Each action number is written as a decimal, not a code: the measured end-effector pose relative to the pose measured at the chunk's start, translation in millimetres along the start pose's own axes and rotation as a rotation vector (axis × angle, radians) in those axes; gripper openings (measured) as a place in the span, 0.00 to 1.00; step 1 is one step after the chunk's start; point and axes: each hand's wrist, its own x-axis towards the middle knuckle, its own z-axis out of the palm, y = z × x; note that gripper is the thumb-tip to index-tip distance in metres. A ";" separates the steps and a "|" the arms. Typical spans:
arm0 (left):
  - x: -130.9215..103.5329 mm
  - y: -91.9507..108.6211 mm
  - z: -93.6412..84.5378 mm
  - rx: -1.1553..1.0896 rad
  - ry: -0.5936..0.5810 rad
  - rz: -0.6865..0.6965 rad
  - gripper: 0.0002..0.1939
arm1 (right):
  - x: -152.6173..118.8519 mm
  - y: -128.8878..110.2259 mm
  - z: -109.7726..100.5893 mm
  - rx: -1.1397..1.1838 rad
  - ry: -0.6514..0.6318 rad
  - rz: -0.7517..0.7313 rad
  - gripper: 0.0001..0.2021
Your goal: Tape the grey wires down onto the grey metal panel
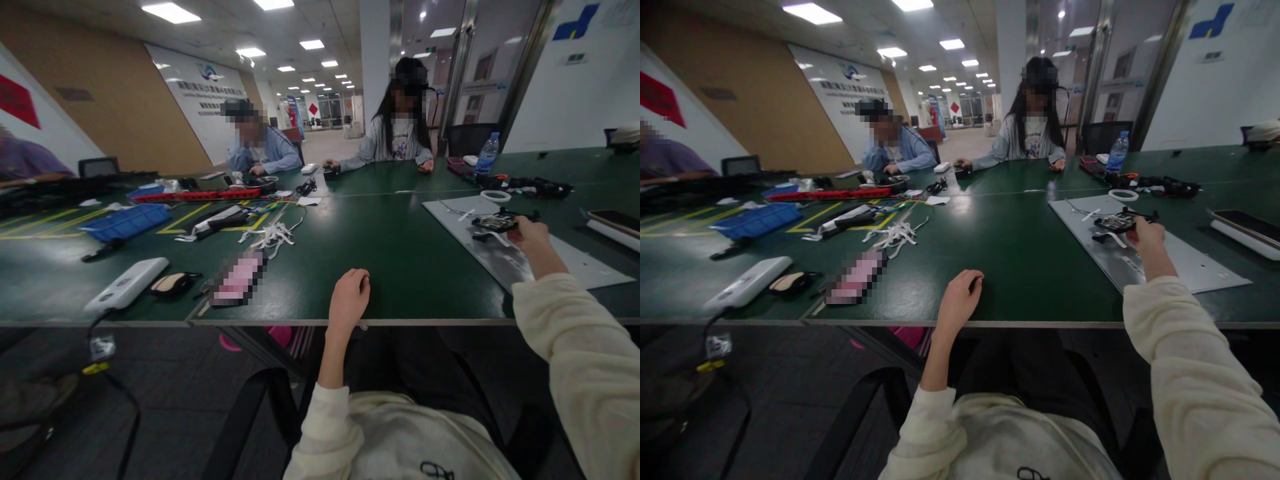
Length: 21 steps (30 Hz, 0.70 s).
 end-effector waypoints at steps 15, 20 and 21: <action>1.9 2.7 -2.9 -0.018 -0.007 -0.001 0.11 | -20.7 -91.3 37.5 0.347 -0.369 -0.260 0.12; 3.1 1.5 -0.1 0.001 -0.001 0.022 0.11 | -46.3 -123.5 29.1 0.282 -0.497 -0.354 0.15; 3.0 1.4 0.2 0.000 -0.002 0.022 0.11 | -53.9 -118.2 27.3 0.257 -0.512 -0.349 0.15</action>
